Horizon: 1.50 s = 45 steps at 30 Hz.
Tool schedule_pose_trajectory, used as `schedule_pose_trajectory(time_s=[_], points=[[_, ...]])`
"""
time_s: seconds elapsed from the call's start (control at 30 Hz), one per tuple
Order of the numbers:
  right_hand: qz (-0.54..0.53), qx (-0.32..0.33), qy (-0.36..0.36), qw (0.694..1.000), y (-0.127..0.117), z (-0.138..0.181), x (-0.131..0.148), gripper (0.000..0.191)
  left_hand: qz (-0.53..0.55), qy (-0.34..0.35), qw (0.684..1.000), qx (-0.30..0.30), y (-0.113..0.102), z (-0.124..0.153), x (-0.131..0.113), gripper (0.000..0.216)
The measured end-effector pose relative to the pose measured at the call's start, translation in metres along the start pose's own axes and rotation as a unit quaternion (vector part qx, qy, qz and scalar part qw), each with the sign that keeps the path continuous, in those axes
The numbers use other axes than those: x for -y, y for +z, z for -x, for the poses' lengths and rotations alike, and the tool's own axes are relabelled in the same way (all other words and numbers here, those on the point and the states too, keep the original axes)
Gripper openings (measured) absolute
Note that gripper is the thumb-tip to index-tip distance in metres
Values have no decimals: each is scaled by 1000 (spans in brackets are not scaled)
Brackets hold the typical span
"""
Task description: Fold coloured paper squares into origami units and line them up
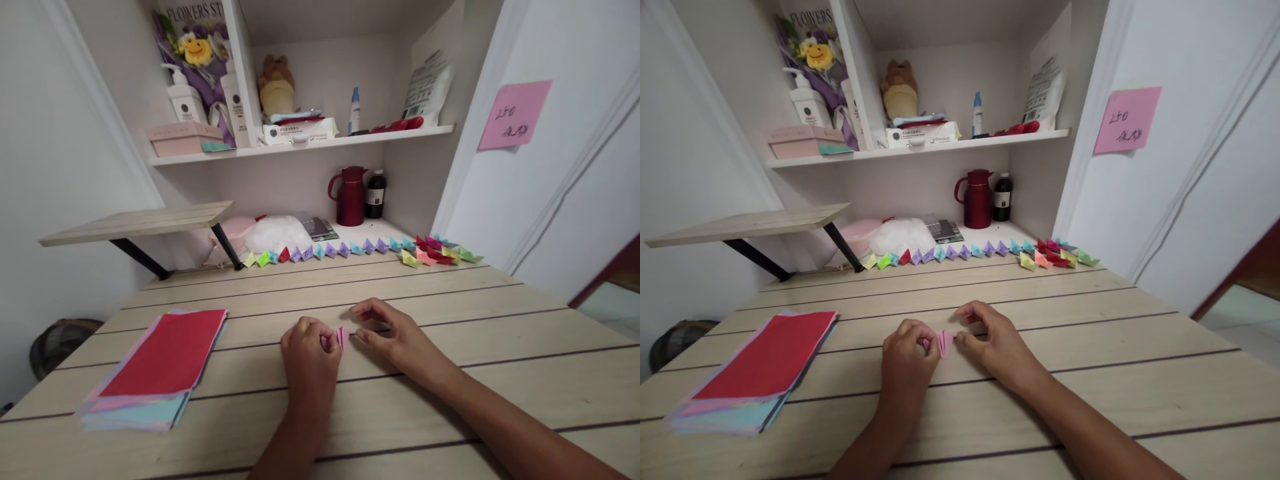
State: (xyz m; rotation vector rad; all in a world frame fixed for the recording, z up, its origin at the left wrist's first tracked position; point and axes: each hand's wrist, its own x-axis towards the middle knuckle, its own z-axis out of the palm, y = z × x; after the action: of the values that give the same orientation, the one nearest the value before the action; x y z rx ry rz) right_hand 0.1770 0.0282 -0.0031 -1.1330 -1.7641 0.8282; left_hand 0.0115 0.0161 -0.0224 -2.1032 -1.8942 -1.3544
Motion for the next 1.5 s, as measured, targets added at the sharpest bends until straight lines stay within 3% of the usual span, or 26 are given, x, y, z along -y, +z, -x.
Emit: schedule_pose_trajectory(time_s=[0.1,0.3,0.5,0.7,0.97,1.1,1.33,1.5], points=[[-2,20,0,1000,3,2,4,31,-10,12,1000,1,0,2,-3,16],[37,28,-55,997,15,-1,-2,23,-17,69,997,3,0,4,-9,15],[112,39,-124,985,19,-2,-4,38,7,65,998,-11,2,5,-8,18],[147,28,-102,984,20,-3,3,23,-2,56,998,16,3,3,-7,16],[205,13,-66,977,21,-3,4,27,-8,62,998,27,2,2,-6,14],[195,6,-80,978,18,-3,3,13,17,79,996,36,2,1,-8,14],[164,24,-147,975,14,-3,-4,25,5,83,994,65,2,1,-7,16],[174,42,-129,975,11,-4,-8,23,-11,89,993,81,2,1,-9,16]])
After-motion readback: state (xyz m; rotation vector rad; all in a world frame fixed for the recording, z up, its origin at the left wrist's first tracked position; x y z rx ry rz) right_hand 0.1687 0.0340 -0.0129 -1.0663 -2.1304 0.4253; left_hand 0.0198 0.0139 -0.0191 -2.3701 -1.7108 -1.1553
